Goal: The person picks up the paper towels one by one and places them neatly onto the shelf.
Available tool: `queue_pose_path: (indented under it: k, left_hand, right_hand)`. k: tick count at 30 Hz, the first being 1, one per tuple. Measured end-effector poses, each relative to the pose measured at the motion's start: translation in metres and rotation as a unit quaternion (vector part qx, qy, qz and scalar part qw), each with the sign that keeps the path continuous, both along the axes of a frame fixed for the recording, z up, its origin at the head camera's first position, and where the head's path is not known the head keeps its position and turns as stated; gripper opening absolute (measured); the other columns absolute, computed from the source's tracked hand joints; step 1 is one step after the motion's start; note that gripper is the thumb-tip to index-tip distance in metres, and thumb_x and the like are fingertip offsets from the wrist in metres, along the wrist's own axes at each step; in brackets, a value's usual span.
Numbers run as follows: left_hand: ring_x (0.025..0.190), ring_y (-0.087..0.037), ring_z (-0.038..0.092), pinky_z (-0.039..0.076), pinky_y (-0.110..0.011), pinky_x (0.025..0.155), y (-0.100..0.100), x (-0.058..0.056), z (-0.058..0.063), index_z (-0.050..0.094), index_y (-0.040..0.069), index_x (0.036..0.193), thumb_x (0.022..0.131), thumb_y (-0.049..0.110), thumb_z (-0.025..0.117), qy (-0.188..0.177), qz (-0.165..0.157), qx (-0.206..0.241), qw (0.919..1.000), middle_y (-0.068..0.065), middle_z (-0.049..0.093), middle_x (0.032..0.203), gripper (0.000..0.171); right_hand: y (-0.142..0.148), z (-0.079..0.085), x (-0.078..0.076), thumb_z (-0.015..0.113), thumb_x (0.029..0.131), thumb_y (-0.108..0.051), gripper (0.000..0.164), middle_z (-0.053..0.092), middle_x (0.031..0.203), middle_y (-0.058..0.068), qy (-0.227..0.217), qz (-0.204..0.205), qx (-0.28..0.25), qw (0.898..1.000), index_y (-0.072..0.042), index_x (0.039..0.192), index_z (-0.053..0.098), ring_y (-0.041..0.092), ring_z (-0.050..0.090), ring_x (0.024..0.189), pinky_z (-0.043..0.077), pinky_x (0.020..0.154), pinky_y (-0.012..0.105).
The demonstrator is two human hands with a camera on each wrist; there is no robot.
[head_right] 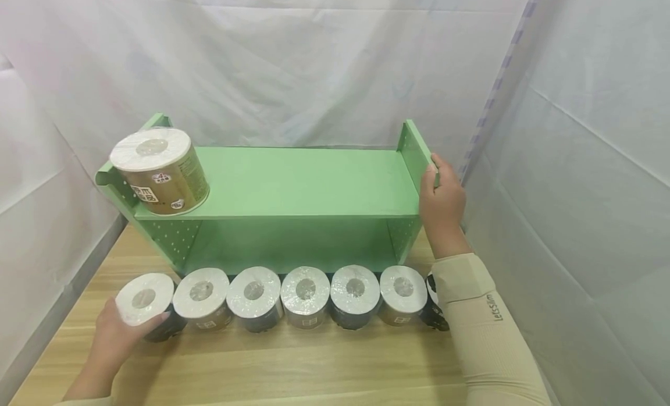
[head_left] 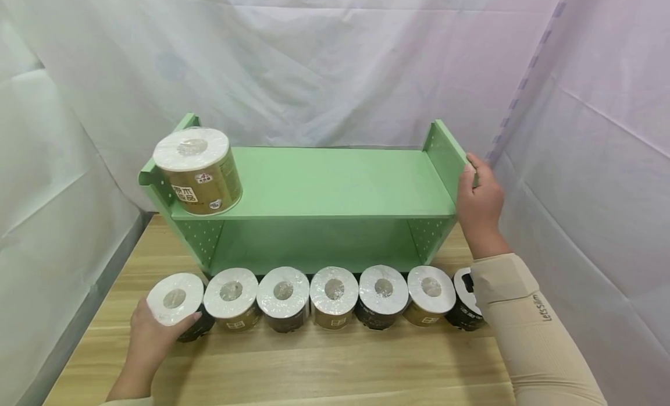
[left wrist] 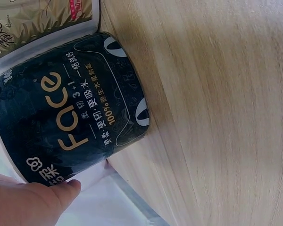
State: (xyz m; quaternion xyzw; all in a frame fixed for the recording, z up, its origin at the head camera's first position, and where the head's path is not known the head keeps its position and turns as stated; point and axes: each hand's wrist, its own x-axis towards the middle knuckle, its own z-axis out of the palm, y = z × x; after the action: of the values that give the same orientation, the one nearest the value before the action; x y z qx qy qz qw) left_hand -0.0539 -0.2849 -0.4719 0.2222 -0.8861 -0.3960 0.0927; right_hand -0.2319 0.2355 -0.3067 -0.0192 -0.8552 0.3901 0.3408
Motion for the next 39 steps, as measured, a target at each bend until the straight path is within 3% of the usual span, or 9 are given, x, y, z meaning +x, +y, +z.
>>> queue_pose_path:
  k: [4,8,15,23,27,32,39]
  left_hand:
    - [0.123,-0.055,0.029,0.027,-0.066,0.101,-0.0009,-0.0004,-0.0016,0.014,-0.020,0.141,0.066,0.020,0.085,-0.003,0.000,-0.002,1.0000,-0.043,0.028,0.132,0.111]
    - [0.120,-0.053,0.033,0.031,-0.063,0.099,-0.0019,-0.0006,-0.0037,0.022,-0.020,0.138,0.065,0.018,0.085,0.015,-0.002,-0.008,0.9999,-0.041,0.034,0.128,0.103]
    - [0.117,-0.051,0.036,0.032,-0.061,0.097,-0.0015,-0.0007,-0.0043,0.030,-0.018,0.134,0.064,0.016,0.085,0.038,-0.008,-0.013,0.9992,-0.038,0.040,0.124,0.095]
    - [0.116,-0.050,0.039,0.032,-0.062,0.098,-0.0020,-0.0024,-0.0062,0.031,-0.019,0.134,0.065,0.016,0.085,0.034,0.001,-0.006,0.9994,-0.039,0.041,0.123,0.094]
    - [0.114,-0.050,0.040,0.033,-0.062,0.097,-0.0031,-0.0027,-0.0071,0.032,-0.020,0.132,0.065,0.016,0.085,0.036,0.006,-0.008,0.9993,-0.040,0.042,0.122,0.093]
    - [0.113,-0.051,0.041,0.033,-0.061,0.097,-0.0045,-0.0029,-0.0072,0.033,-0.020,0.132,0.065,0.017,0.084,0.043,0.007,-0.013,0.9990,-0.040,0.043,0.121,0.092]
    - [0.116,-0.051,0.041,0.032,-0.062,0.099,-0.0048,-0.0029,-0.0065,0.033,-0.020,0.133,0.066,0.018,0.084,0.040,0.008,-0.019,0.9990,-0.040,0.043,0.123,0.092]
  right_hand:
    - [-0.0001,0.0001,-0.0001,0.035,0.102,-0.029,0.045,0.055,0.137,0.008,-0.001,-0.001,0.001,1.000,-0.010,0.138,0.054,0.014,0.046,0.069,0.034,0.062,0.025]
    - [-0.0002,0.0000,-0.0008,0.036,0.101,-0.029,0.045,0.057,0.136,0.009,0.001,-0.002,0.002,1.000,-0.009,0.137,0.054,0.021,0.048,0.072,0.034,0.061,0.025]
    - [0.0005,-0.0004,-0.0026,0.037,0.101,-0.029,0.044,0.058,0.135,0.009,0.003,0.003,-0.003,1.000,-0.010,0.137,0.055,0.025,0.056,0.087,0.036,0.066,0.022]
    - [-0.0001,-0.0002,-0.0016,0.035,0.102,-0.029,0.045,0.057,0.135,0.008,0.002,0.002,0.001,1.000,-0.011,0.138,0.054,0.019,0.049,0.073,0.035,0.060,0.022]
    - [-0.0003,0.0002,-0.0008,0.035,0.102,-0.030,0.045,0.056,0.138,0.006,-0.003,0.004,-0.006,1.000,-0.011,0.138,0.054,0.022,0.054,0.082,0.036,0.065,0.022]
    - [0.0001,0.0000,-0.0015,0.035,0.102,-0.031,0.046,0.054,0.139,0.007,-0.006,0.005,-0.007,1.000,-0.010,0.138,0.053,0.027,0.058,0.094,0.039,0.071,0.027]
    - [0.0013,-0.0011,-0.0029,0.036,0.101,-0.030,0.046,0.055,0.137,0.010,-0.001,0.000,-0.009,1.000,-0.008,0.137,0.054,0.029,0.059,0.099,0.045,0.077,0.043]
